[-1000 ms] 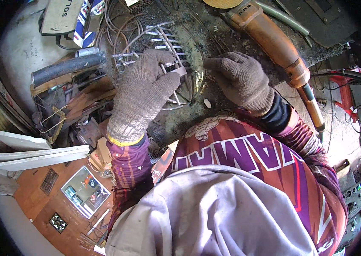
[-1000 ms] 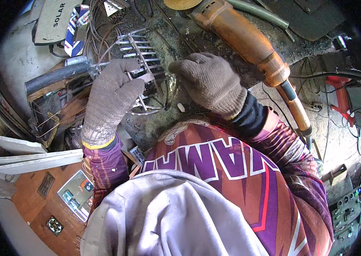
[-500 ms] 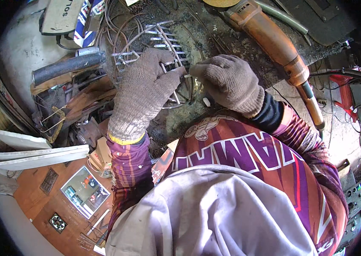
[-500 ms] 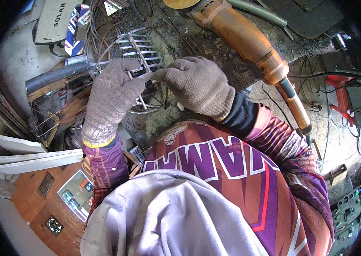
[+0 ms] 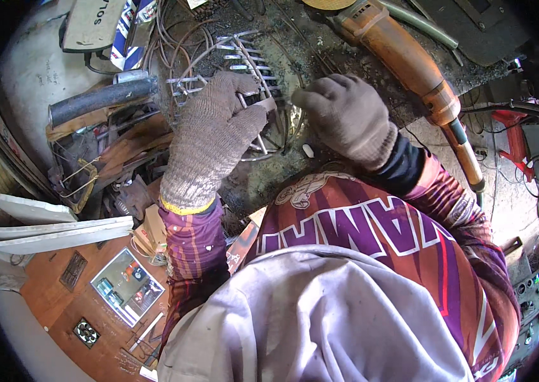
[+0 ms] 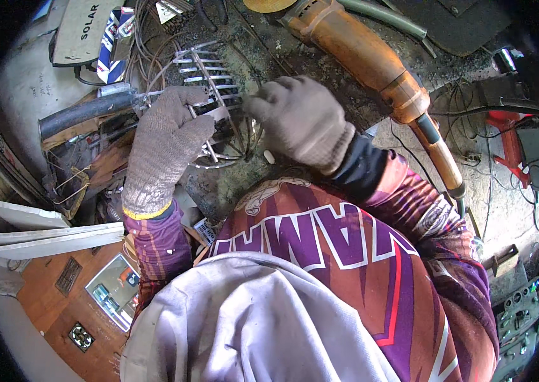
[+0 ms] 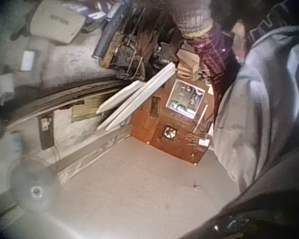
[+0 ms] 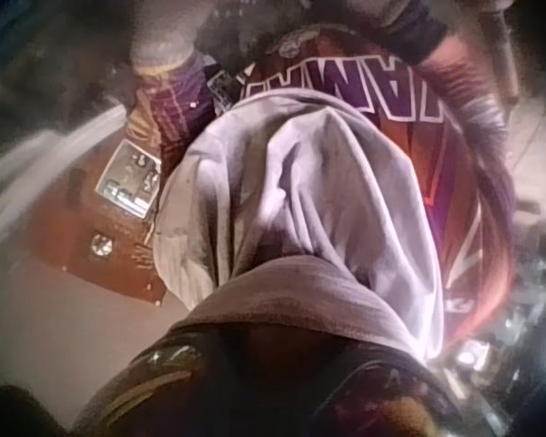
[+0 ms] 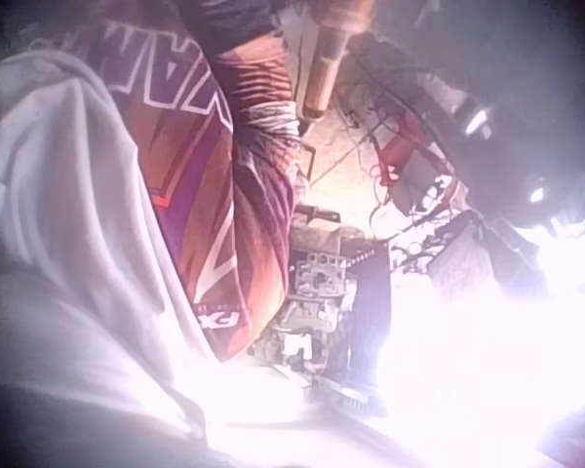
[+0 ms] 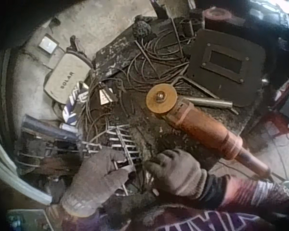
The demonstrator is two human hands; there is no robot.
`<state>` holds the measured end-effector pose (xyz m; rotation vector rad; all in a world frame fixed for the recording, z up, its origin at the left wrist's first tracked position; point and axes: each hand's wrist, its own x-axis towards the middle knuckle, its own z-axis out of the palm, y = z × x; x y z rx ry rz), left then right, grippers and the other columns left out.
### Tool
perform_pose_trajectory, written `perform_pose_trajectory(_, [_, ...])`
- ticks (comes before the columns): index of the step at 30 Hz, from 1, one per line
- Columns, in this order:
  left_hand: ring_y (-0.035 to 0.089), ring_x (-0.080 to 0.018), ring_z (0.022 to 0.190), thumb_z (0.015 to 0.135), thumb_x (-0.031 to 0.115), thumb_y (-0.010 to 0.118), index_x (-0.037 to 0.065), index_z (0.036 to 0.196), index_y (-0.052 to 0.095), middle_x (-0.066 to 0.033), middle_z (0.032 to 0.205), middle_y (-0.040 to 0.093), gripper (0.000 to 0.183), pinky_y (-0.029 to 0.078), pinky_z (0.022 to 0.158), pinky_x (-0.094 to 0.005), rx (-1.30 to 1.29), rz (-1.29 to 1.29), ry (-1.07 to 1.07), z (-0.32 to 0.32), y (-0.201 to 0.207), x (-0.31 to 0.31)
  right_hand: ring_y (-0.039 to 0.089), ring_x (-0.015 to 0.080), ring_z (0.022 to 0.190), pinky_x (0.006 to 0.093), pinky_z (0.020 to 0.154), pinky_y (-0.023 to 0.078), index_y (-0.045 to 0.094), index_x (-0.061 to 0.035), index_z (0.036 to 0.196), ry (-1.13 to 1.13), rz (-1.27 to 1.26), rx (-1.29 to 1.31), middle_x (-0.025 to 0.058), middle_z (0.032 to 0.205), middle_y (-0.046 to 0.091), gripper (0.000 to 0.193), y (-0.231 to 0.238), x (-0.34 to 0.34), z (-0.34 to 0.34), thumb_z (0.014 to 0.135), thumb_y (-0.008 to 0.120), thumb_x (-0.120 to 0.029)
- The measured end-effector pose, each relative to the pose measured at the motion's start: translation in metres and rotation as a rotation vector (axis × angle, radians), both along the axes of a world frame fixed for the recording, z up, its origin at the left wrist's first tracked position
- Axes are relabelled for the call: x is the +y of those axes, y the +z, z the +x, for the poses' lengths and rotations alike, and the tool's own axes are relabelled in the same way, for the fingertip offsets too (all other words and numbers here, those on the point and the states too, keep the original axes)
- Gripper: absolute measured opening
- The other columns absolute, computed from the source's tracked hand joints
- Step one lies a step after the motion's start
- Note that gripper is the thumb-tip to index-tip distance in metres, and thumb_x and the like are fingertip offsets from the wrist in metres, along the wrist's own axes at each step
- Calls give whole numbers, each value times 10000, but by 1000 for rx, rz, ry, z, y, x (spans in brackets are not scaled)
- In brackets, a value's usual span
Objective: The person inserts metal rods into the frame of a wire basket by hand.
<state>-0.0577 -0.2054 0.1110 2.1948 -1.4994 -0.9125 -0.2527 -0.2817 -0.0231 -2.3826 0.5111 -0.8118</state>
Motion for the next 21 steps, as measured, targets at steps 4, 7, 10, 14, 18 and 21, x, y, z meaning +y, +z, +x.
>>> perform_pose_trajectory(4, [651, -203, 718, 914, 152, 767, 11, 1137, 651, -118, 816, 659, 288, 520, 652, -376, 108, -60, 32, -1, -2, 12, 716, 330, 971, 434, 809, 599, 719, -125, 1171, -10, 92, -47, 85, 1045, 724, 397, -11, 3, -18, 787, 761, -217])
perform_pose_trajectory(7, [636, -192, 716, 917, 143, 757, 12, 1151, 651, -109, 818, 662, 288, 525, 672, -375, 117, 9, 11, 1, -4, 21, 712, 333, 957, 441, 809, 600, 725, -116, 1178, -29, 139, -32, 91, 1038, 723, 368, -8, 5, -25, 816, 725, -181])
perform_pose_trajectory(10, [646, -201, 738, 922, 137, 741, 12, 1155, 648, -110, 843, 667, 280, 532, 694, -379, 74, 95, 28, -8, 6, 16, 709, 332, 953, 441, 811, 597, 720, -119, 1197, -8, 141, -32, 94, 1029, 719, 385, -7, 4, -23, 816, 721, -176])
perform_pose_trajectory(14, [650, -216, 743, 929, 148, 728, 22, 1155, 647, -110, 846, 664, 270, 535, 704, -388, 140, -5, 17, -5, -7, 18, 709, 328, 908, 440, 774, 588, 724, -135, 1190, 8, 125, -91, 97, 970, 709, 373, -5, 7, -19, 817, 744, -135])
perform_pose_trajectory(18, [656, -231, 744, 935, 174, 725, 38, 1141, 647, -118, 844, 665, 259, 535, 709, -401, 38, -39, -63, -2, -9, 21, 706, 317, 926, 440, 780, 591, 712, -159, 1208, 40, 137, -99, 82, 966, 694, 397, -6, 10, -15, 812, 725, -176])
perform_pose_trajectory(21, [660, -242, 772, 931, 183, 733, 40, 1134, 648, -129, 881, 667, 263, 530, 722, -407, 45, 41, -27, -6, -2, 14, 708, 316, 912, 444, 781, 590, 711, -164, 1199, 50, 139, -41, 74, 965, 696, 378, -1, 10, -13, 821, 719, -165])
